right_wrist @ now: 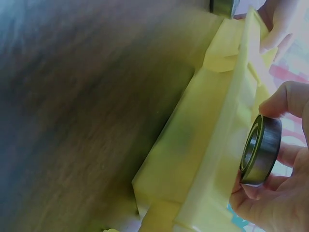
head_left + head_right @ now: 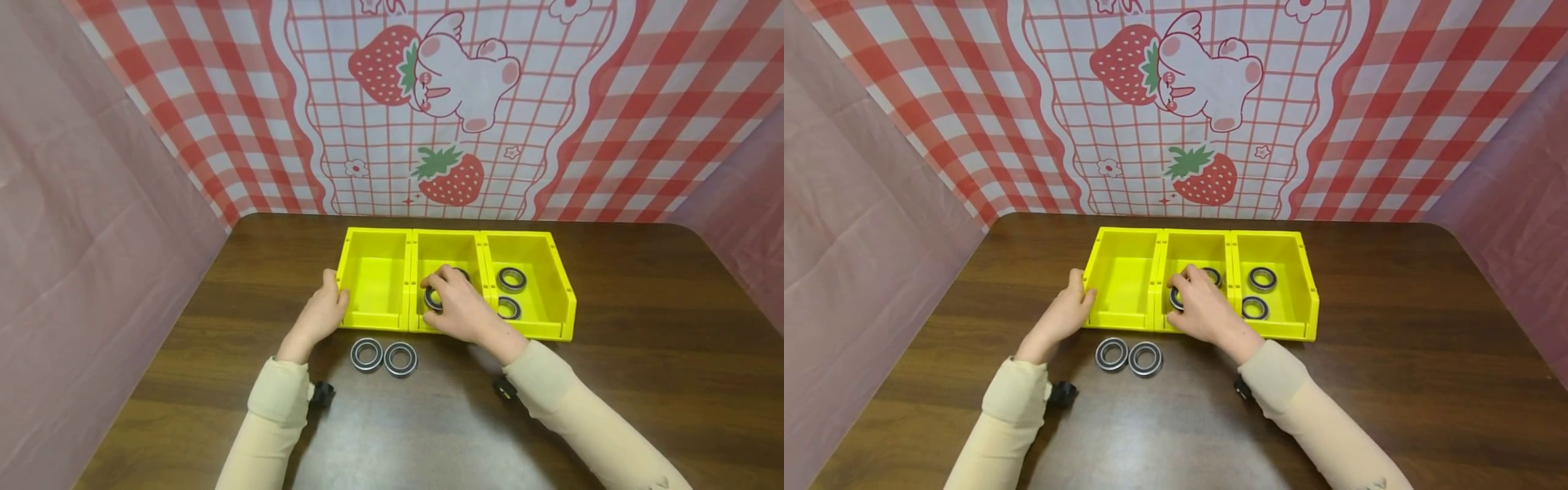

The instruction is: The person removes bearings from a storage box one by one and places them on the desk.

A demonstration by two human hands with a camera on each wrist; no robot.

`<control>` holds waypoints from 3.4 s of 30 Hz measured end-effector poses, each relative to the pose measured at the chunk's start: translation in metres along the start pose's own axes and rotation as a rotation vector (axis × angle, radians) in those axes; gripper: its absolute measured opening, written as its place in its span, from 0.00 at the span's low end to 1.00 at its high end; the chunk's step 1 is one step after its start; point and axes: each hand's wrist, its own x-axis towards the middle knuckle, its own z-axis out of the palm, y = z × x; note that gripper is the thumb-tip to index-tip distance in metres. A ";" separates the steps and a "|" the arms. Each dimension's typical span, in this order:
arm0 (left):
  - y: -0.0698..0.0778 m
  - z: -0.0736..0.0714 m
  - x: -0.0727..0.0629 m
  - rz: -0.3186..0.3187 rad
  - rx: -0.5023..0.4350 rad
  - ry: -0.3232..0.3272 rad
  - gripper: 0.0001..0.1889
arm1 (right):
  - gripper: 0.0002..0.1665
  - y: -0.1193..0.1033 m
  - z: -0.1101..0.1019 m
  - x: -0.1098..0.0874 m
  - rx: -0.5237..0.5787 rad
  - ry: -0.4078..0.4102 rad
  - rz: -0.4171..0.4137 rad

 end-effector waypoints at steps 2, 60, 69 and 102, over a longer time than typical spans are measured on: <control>0.000 0.000 0.000 -0.001 -0.002 -0.001 0.18 | 0.26 -0.002 -0.001 -0.002 0.003 0.005 -0.005; 0.001 0.000 0.001 -0.035 -0.018 -0.025 0.18 | 0.26 -0.022 0.004 -0.056 0.002 -0.157 -0.105; 0.001 0.001 0.001 -0.033 -0.017 -0.024 0.18 | 0.26 -0.020 0.006 -0.058 -0.021 -0.208 -0.118; 0.002 0.000 -0.001 -0.004 -0.004 -0.003 0.18 | 0.21 -0.032 0.013 -0.069 -0.200 -0.198 -0.260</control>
